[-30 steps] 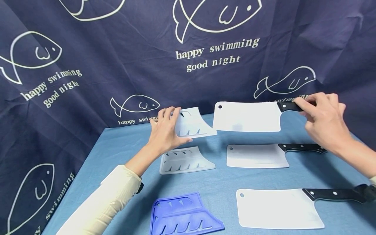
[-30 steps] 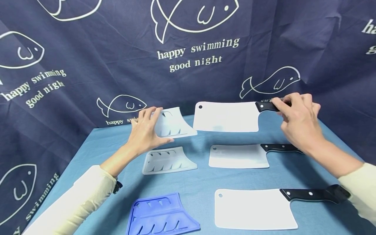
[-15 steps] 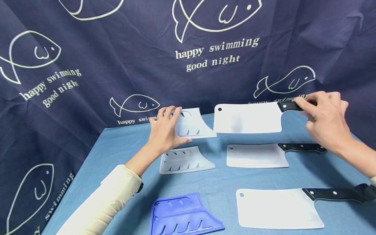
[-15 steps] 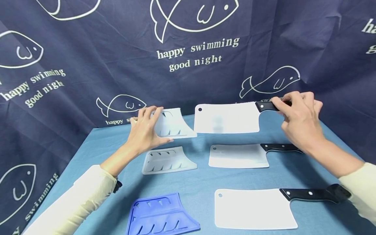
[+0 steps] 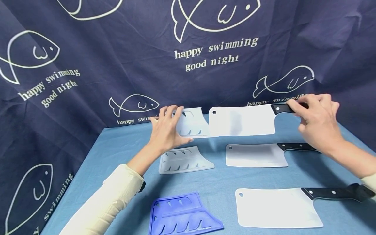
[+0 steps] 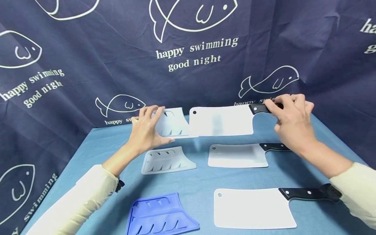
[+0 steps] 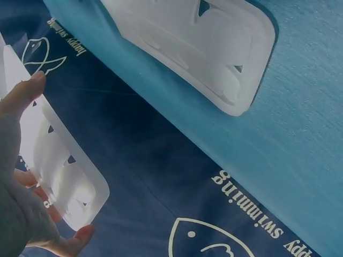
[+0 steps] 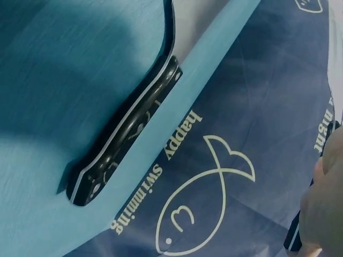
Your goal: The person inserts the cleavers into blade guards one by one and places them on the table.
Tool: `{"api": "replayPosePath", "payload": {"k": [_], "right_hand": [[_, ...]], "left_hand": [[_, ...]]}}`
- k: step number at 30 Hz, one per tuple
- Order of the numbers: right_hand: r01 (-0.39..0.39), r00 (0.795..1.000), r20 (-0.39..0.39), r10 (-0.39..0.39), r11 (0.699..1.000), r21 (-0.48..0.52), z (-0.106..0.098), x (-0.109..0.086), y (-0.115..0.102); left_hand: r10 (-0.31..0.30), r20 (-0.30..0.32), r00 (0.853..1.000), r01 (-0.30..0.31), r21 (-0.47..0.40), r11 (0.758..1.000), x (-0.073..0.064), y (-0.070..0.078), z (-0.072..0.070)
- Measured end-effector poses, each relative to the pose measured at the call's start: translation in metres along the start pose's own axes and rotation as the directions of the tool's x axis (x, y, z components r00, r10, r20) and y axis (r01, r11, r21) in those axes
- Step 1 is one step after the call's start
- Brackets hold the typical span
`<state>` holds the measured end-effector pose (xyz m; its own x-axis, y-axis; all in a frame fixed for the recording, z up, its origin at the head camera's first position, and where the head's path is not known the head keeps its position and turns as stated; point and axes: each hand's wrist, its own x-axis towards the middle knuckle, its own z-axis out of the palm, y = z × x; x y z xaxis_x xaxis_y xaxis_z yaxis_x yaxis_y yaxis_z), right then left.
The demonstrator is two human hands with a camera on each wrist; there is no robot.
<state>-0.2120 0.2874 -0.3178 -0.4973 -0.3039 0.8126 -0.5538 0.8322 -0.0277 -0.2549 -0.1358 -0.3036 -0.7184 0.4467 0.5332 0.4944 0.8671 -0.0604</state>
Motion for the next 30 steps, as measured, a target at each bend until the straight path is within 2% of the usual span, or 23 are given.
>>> {"api": "replayPosePath", "payload": {"k": [16,30], "right_hand": [[-0.016,1.000,0.012,0.016,1.000,-0.002,0.021,0.003,-0.023],[0.000,0.999,-0.052,0.001,1.000,0.015,0.034,0.008,-0.034]], "left_hand": [[0.021,-0.049,0.999,-0.021,-0.002,1.000,-0.002,0.015,0.007],[0.005,-0.060,0.998,-0.005,-0.013,1.000,-0.004,0.021,0.009]]}}
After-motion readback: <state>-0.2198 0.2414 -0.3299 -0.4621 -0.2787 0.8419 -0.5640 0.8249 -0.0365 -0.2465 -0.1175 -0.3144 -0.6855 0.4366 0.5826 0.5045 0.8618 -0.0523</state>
